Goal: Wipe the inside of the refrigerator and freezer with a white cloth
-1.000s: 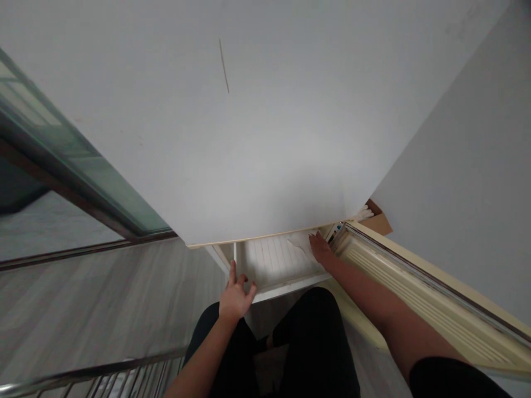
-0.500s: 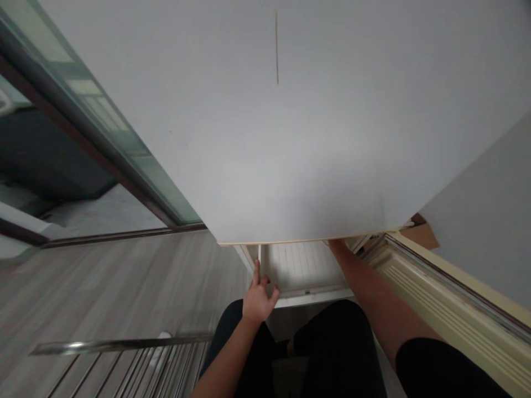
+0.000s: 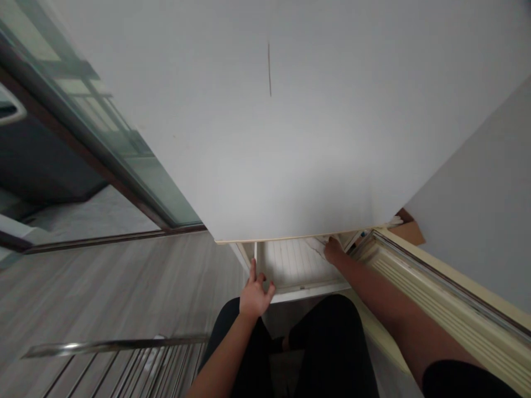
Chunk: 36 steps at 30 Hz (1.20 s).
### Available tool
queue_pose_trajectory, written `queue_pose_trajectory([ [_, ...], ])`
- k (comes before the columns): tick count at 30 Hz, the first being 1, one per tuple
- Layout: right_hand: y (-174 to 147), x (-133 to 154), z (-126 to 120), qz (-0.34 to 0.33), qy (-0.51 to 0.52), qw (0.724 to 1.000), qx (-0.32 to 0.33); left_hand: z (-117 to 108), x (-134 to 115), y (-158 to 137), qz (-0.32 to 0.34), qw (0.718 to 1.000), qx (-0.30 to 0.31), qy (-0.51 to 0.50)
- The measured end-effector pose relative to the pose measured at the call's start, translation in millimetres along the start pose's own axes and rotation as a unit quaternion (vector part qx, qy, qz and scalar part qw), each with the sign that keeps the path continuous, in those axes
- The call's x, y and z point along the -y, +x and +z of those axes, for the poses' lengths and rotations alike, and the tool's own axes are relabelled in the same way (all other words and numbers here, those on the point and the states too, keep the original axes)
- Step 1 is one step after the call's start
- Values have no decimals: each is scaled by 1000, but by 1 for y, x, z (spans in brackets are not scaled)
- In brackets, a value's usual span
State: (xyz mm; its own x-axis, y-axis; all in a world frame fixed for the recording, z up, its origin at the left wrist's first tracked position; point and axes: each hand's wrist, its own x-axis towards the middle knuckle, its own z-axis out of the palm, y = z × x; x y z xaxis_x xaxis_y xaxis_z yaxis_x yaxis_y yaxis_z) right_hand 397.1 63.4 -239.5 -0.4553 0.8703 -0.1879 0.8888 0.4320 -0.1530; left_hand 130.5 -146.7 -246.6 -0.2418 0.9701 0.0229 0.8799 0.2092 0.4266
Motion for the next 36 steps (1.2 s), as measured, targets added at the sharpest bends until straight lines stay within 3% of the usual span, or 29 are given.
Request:
queue_pose_trajectory([
  [5,-42,-5,-10,-9,-46,995,92,-4,-3,-1,3,1000,7,19],
  [10,-73,-18,-30,34,-47,997,55,-5,-3,0,9,1000,17,22],
  [13,-85,-15,-23,102,-36,993,39,-4,-3,1,11,999,18,24],
  [19,-69,2,4,210,17,977,16,-1,1,3,21,999,18,31],
  [26,-46,-19,0,233,111,966,-19,2,4,4,26,999,14,25],
  [36,-70,-37,18,250,185,950,33,1,2,6,17,999,0,28],
])
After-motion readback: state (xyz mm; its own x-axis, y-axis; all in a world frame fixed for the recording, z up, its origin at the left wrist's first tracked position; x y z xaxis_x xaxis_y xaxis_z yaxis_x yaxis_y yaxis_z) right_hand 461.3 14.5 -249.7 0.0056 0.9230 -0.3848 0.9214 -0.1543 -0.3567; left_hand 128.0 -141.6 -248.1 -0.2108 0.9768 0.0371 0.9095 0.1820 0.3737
